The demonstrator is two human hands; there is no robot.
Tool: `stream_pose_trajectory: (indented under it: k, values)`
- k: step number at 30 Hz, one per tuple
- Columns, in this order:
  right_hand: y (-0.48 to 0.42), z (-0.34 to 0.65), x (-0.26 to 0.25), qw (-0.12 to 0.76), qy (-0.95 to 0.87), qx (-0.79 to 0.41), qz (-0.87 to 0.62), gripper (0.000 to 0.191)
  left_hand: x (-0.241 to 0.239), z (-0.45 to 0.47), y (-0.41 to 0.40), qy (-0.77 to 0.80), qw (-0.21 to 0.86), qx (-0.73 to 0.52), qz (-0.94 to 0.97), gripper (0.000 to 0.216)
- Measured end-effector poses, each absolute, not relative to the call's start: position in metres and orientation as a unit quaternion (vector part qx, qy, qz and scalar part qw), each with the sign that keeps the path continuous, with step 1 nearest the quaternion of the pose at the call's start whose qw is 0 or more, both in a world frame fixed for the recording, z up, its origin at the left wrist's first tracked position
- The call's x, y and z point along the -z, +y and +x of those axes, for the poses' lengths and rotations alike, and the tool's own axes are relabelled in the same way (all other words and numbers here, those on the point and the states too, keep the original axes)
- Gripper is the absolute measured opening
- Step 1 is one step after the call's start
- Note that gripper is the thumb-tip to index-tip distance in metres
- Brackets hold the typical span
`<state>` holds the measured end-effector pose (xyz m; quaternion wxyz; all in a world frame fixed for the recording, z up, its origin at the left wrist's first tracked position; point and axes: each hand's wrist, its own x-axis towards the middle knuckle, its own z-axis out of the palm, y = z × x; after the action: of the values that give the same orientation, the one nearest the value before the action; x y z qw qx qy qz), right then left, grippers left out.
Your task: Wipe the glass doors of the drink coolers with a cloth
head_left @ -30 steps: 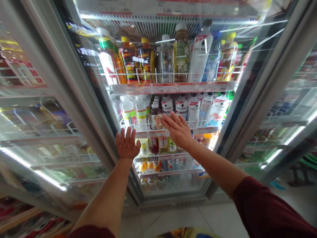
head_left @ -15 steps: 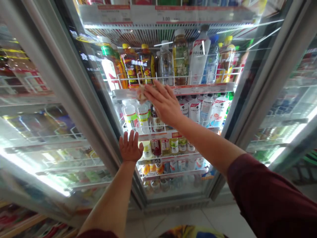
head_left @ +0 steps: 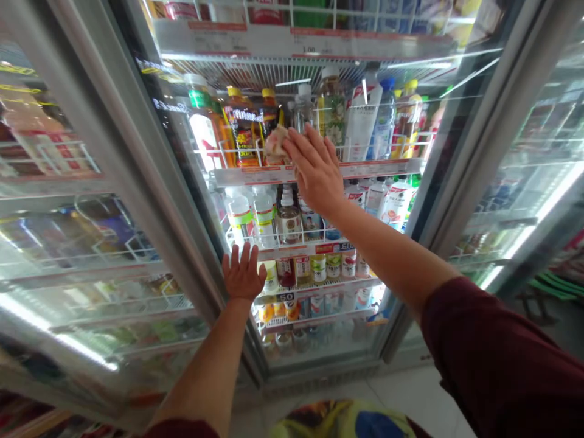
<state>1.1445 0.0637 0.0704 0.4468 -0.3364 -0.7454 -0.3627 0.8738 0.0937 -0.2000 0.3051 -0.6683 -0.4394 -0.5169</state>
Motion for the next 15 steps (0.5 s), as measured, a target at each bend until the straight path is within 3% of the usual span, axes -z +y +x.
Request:
stream_pose_trajectory:
  k: [2, 8, 12, 15]
  values:
    - [0.061, 1.14, -0.069, 0.448, -0.74, 0.355, -0.355, 0.062, 0.2, 0.874, 0.092, -0.437, 0.291, 0.52, -0.674, 0.059]
    - [0.034, 1.104, -0.008, 0.281, -0.821, 0.354, -0.348, 0.071, 0.166, 0.914, 0.059, -0.404, 0.29, 0.556, -0.666, 0.072]
    - [0.033, 1.099, -0.005, 0.302, -0.844, 0.282, -0.342, 0.075, 0.086, 0.966, 0.036, -0.266, 0.271, 0.586, -0.716, 0.073]
    - [0.036, 1.132, -0.023, 0.344, -0.848, 0.248, -0.317, 0.083, 0.033, 0.99, 0.035, -0.265, 0.227, 0.535, -0.77, 0.073]
